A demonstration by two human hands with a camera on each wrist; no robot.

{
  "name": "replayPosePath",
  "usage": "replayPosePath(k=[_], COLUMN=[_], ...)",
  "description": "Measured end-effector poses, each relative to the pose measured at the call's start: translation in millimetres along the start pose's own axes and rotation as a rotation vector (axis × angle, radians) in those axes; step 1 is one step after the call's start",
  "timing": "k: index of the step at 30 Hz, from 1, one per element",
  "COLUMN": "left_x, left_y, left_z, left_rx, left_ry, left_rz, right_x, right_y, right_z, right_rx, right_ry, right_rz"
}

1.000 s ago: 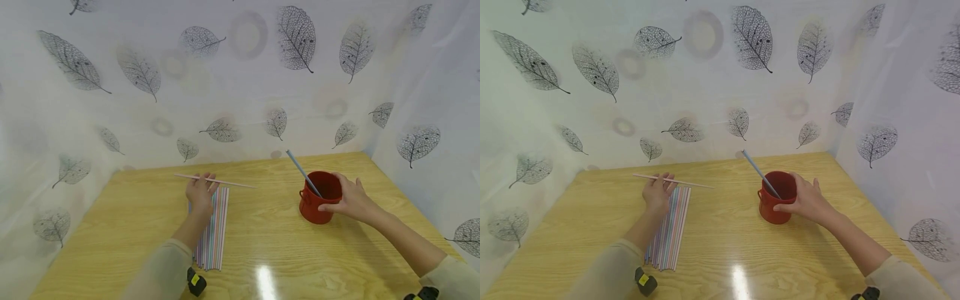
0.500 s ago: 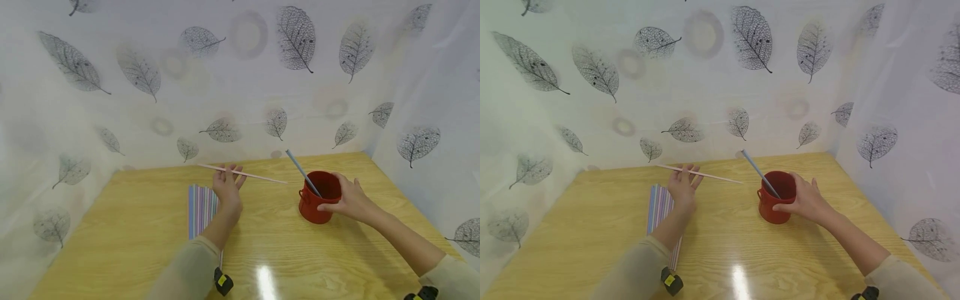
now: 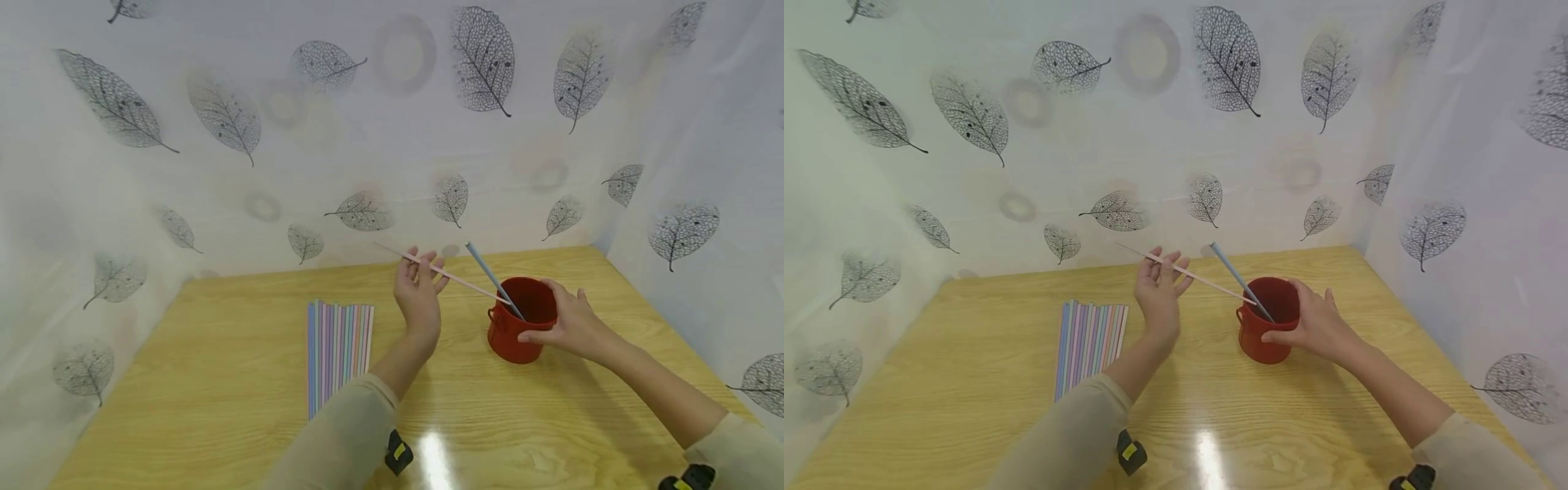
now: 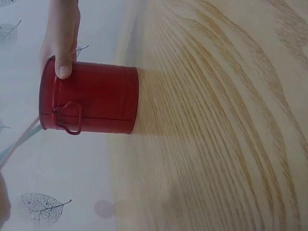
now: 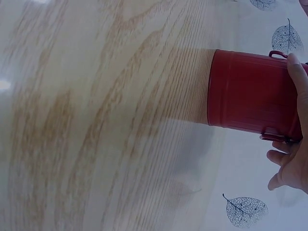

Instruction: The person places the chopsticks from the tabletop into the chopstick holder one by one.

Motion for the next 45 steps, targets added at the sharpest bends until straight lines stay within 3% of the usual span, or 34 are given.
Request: replayPosePath(k=[3, 10, 18, 26, 34, 38, 45], left_x=[-1.8, -11.6, -24.2, -32.9, -30.9, -27.9, -24.4], left_y=[0.2, 9.6, 27.9, 39.6, 51.2, 55.7, 57.4], left_z=[-8.4, -28.0, -42.7, -43.3, -34.1, -25.5, -5.6], left_rx=[0.041, 0.105, 0.213, 0.317, 0.248, 0.203, 0.243], left_ry=[0.054, 0.086, 0.152, 0.218, 0.202, 0.226, 0.308], left_rz=[-0.026, -0.036, 0.005, 0.126, 0.277, 0.367, 0.532], right_x=[0.1, -0.7, -1.8, -1.4, -1.7, -2.0, -3.0], right_y=[1.0, 2.2, 1.8, 1.2, 2.2, 2.5, 1.9], right_z=[0.3, 1.2, 0.6, -0.9, 0.9, 0.9, 0.3], right_rx=[-0.001, -0.006, -0.037, -0.023, -0.032, -0.024, -0.003], right_ry=[0.002, -0.006, -0.009, -0.016, -0.02, -0.011, -0.01], right_rz=[0.001, -0.003, -0.029, -0.01, -0.014, -0.022, -0.018])
Point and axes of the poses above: each hand's wrist, its own x-axis towards the middle knuckle, its own z-axis out of the back of the hand, y = z × x, the point moved 5 cm from there along x, towards the middle knuckle, and after that the axes turned 9 degrees about y, right-handed, at the moved point
